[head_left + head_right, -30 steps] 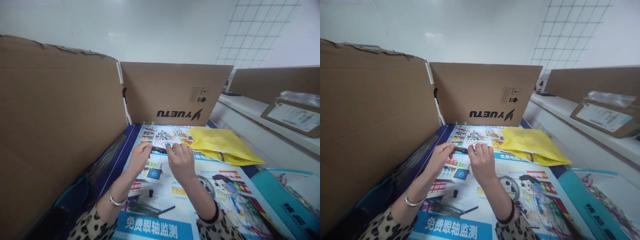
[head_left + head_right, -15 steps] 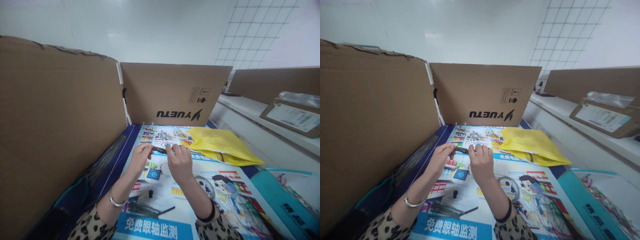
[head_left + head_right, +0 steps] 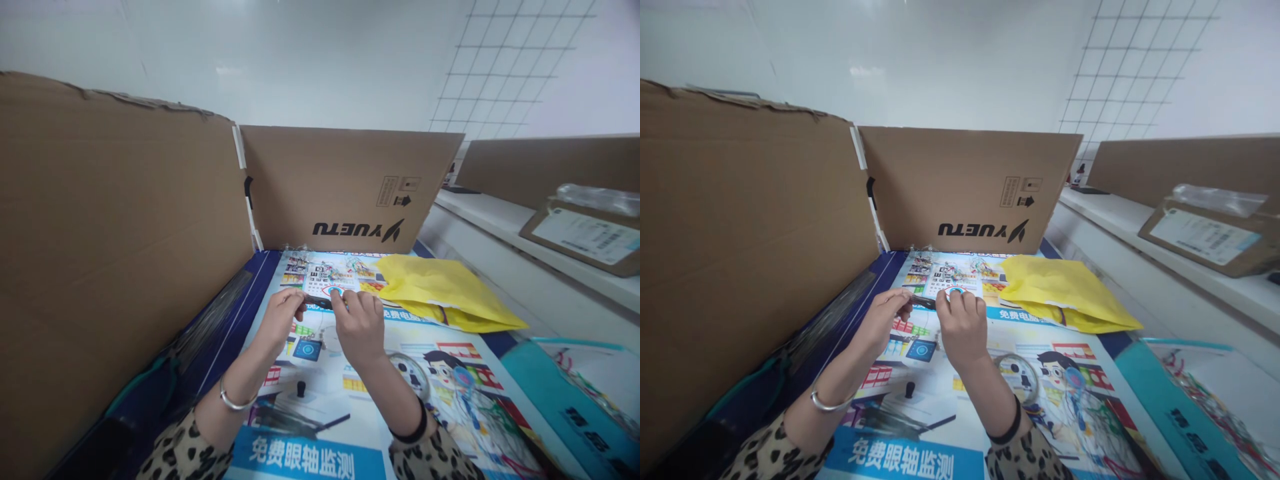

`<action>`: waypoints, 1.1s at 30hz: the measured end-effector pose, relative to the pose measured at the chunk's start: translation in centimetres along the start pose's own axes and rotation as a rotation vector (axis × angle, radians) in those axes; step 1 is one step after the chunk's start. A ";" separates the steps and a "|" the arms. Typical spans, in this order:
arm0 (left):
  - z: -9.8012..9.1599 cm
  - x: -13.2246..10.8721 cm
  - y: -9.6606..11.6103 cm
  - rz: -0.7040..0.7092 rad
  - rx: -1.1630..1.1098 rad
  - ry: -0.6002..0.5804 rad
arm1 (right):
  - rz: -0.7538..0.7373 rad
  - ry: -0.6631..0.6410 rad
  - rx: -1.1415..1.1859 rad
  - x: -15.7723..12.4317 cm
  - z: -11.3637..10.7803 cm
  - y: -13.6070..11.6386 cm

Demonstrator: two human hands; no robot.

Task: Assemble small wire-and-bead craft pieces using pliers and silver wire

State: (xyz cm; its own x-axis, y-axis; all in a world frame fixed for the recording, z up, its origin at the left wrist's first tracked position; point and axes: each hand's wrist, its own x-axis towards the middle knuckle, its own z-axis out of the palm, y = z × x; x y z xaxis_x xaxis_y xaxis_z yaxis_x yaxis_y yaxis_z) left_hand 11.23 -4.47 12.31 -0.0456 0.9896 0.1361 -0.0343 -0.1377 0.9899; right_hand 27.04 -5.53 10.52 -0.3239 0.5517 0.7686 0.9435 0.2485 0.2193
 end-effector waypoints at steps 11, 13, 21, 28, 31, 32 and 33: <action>0.0 0.0 -0.3 -0.004 -0.027 -0.042 | 0.006 -0.069 0.072 0.1 0.6 0.5; 0.0 0.0 0.1 -0.004 -0.043 -0.090 | 0.027 -0.093 0.103 0.2 0.5 0.6; -0.9 0.3 1.0 -0.007 0.027 -0.221 | 0.179 -0.380 0.354 0.7 0.0 1.2; -1.1 0.8 0.0 -0.113 -0.110 -0.283 | 0.240 -0.509 0.627 0.6 0.9 1.5; -1.0 0.8 -0.1 -0.102 -0.124 -0.318 | 0.249 -0.577 0.757 0.7 0.9 1.7; -1.0 0.8 -0.1 -0.099 -0.120 -0.323 | 0.255 -0.599 0.784 0.8 0.8 1.7; -1.0 0.8 -0.1 -0.097 -0.112 -0.321 | 0.261 -0.613 0.797 0.8 0.8 1.8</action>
State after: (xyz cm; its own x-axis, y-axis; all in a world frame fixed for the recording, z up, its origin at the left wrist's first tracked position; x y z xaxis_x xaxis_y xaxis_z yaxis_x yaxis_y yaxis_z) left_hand 10.21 -3.75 12.27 0.2792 0.9581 0.0648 -0.1329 -0.0283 0.9907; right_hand 28.41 -4.02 11.09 -0.3064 0.9189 0.2487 0.7418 0.3942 -0.5425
